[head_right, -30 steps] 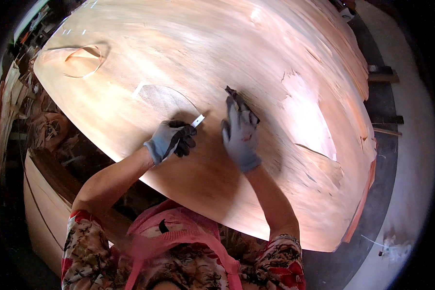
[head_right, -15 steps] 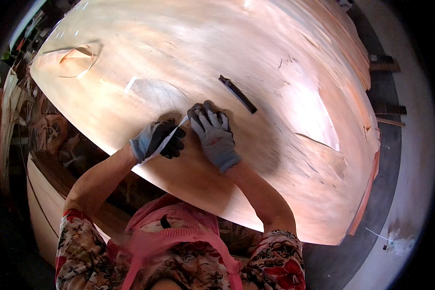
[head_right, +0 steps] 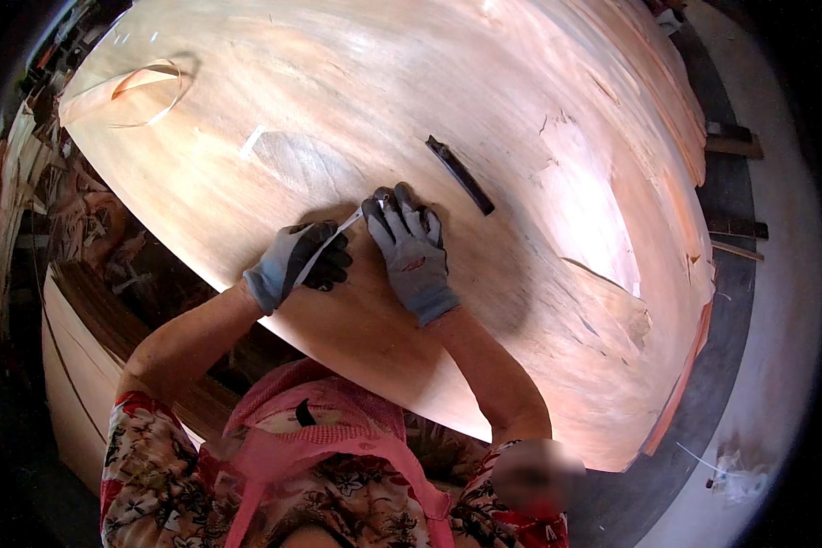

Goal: The person repairs large sheets of wood veneer by hand and using a utility knife. The person identifies cracks or defects, peels away loose splinters, and applies small strips of adhesive tape to stabilize the wood surface across multiple stacked sheets.

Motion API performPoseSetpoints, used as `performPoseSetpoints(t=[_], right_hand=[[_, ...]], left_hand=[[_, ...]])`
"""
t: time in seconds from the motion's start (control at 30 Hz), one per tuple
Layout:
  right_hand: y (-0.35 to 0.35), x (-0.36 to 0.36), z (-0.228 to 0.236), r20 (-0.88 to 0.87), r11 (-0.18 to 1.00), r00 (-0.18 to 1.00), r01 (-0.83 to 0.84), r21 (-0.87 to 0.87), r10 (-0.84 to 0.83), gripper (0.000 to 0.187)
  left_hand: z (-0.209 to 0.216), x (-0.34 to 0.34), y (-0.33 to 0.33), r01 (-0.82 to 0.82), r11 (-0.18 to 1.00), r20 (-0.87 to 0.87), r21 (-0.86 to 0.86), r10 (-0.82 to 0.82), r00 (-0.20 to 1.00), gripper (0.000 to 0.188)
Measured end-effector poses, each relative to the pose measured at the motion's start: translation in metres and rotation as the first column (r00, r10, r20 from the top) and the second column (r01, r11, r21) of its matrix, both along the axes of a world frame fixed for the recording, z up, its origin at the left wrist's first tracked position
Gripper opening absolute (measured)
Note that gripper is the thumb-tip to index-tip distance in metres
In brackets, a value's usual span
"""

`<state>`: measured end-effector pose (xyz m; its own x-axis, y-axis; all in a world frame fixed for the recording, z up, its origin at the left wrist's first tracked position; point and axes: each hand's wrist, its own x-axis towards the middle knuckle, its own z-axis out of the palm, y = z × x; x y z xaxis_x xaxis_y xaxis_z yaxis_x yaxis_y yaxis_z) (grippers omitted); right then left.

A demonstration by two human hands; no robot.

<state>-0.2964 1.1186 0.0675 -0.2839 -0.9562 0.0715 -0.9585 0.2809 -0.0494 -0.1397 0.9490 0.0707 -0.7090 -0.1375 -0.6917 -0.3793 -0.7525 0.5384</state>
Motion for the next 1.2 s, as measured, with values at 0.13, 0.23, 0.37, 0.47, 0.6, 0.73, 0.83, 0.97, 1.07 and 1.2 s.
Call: performPoseSetpoints(t=[0.13,0.23,0.37,0.47,0.6,0.73,0.83,0.97,1.07,1.2], right_hand=[[-0.001,0.002,0.002,-0.027,1.0,0.999,-0.022,-0.022,0.021,0.057],[-0.002,0.001,0.007,-0.049,0.999,0.998,-0.03,-0.013,0.029,0.054],[-0.007,0.004,0.011,-0.101,0.999,0.994,-0.04,0.003,0.04,0.05],[-0.008,0.007,0.011,-0.103,0.999,0.994,-0.042,-0.03,0.038,0.05],[-0.005,0.006,-0.002,-0.094,0.998,0.995,-0.027,-0.054,0.021,0.054],[-0.006,0.007,0.001,-0.099,0.997,0.995,-0.013,-0.07,0.006,0.058],[-0.005,0.004,0.0,-0.148,0.994,0.989,-0.043,-0.097,0.028,0.055],[-0.011,0.005,0.002,-0.154,0.984,0.986,-0.082,-0.159,0.057,0.052],[-0.009,0.006,0.004,-0.154,0.983,0.986,-0.088,-0.161,0.063,0.051],[-0.009,0.005,0.0,-0.157,0.991,0.986,-0.072,-0.117,0.053,0.05]], left_hand=[[0.005,0.004,0.005,0.092,0.864,0.025,-0.494,-0.092,0.995,0.025],[0.019,0.0,0.006,0.284,0.336,0.215,-0.898,-0.228,0.95,0.025],[0.016,0.01,-0.013,0.348,-0.406,0.417,-0.845,-0.092,0.904,0.027],[0.004,0.036,-0.047,0.024,0.269,0.038,-0.963,0.049,0.998,0.022],[-0.002,0.084,-0.072,-0.704,0.603,-0.268,-0.376,0.656,0.705,0.019],[-0.027,0.156,-0.077,-0.749,0.442,-0.25,-0.494,0.753,0.609,0.019],[-0.012,0.18,-0.052,-0.694,0.422,-0.198,-0.584,0.754,0.626,0.018],[-0.054,0.243,-0.065,-0.769,0.207,-0.256,-0.605,0.864,0.434,0.011],[-0.052,0.277,-0.072,-0.877,0.158,-0.158,-0.454,0.954,0.254,0.007],[-0.063,0.33,-0.091,-0.764,0.068,-0.253,-0.642,0.921,0.295,0.011]])
